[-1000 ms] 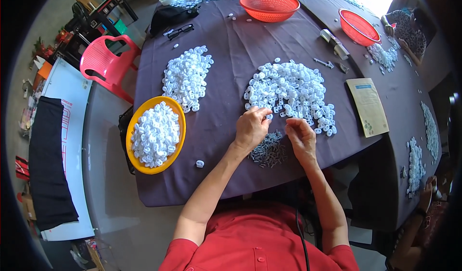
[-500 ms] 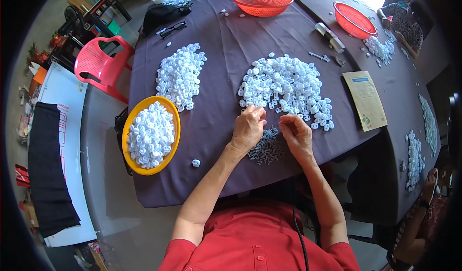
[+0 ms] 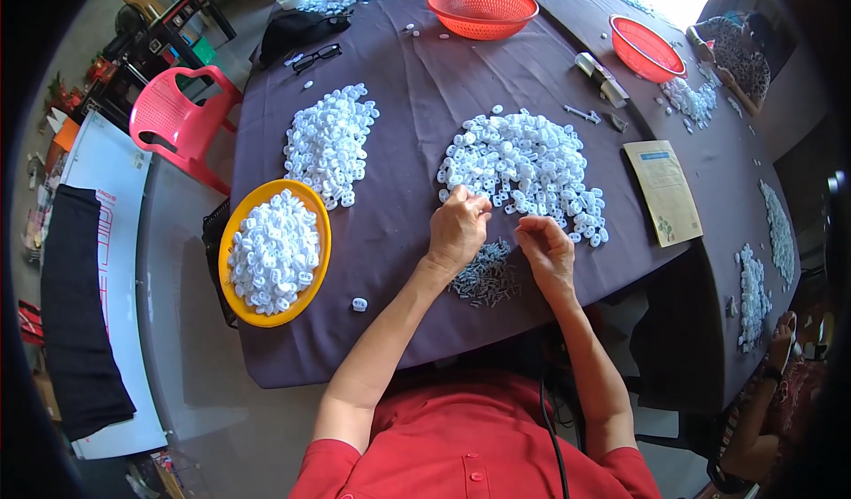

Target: The person assembles small white plastic rings by hand, inserting metal inserts into them.

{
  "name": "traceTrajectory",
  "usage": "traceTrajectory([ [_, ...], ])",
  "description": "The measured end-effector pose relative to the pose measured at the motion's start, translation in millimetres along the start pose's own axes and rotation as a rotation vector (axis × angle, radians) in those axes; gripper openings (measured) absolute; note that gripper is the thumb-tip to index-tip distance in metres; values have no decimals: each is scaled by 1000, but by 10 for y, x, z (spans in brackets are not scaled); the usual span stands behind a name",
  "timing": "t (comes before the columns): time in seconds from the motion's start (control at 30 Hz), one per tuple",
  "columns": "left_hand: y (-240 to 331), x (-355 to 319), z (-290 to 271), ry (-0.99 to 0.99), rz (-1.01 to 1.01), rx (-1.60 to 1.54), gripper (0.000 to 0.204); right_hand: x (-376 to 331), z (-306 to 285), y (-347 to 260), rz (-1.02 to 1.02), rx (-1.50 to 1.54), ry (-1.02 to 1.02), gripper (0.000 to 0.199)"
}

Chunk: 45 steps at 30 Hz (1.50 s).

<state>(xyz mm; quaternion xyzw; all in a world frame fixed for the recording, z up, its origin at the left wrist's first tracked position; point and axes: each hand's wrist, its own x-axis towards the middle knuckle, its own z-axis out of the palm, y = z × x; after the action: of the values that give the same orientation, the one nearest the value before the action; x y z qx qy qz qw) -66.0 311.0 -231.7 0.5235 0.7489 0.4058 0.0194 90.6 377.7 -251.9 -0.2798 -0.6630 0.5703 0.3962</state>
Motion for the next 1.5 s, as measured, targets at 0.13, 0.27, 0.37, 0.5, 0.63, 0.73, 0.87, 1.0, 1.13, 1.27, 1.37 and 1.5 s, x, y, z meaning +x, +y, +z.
traceTrajectory([
  [0.13, 121, 95, 132, -27, 49, -12, 11, -4, 4, 11, 5, 0, 17, 14],
  [0.27, 177, 143, 245, -141, -4, 158, 14, -7, 18, -19, 15, -9, 1, 16],
  [0.37, 172, 153, 292, -138, 8, 147, 11, -11, 4, -22, 13, -43, -14, 17],
  [0.5, 190, 162, 304, -126, 5, 109, 6, -1, 23, -4, -30, -63, -10, 15],
  [0.63, 204, 149, 260, -143, -12, 105, 4, 0, 51, -31, -59, -42, 17, 14],
  [0.73, 163, 79, 143, -40, 86, -3, 3, -17, 31, -2, -31, -45, 8, 15],
  [0.87, 266, -132, -138, -177, -244, -566, 5, -9, 15, -74, 1, 34, 15, 16],
  [1.0, 325, -388, -319, -179, -415, -847, 4, -119, 134, -199, 129, 297, -24, 16],
  [1.13, 356, -547, -422, -123, -420, -845, 6, -239, 282, -315, 137, 391, -86, 15],
  [1.27, 400, -649, -497, -50, -467, -843, 6, -339, 333, -382, 155, 442, -132, 16],
  [1.37, 449, -715, -534, -45, -462, -834, 9, -401, 344, -425, 121, 415, -138, 17],
  [1.5, 484, -831, -529, -8, -520, -895, 13, -473, 402, -461, 86, 450, -97, 17],
])
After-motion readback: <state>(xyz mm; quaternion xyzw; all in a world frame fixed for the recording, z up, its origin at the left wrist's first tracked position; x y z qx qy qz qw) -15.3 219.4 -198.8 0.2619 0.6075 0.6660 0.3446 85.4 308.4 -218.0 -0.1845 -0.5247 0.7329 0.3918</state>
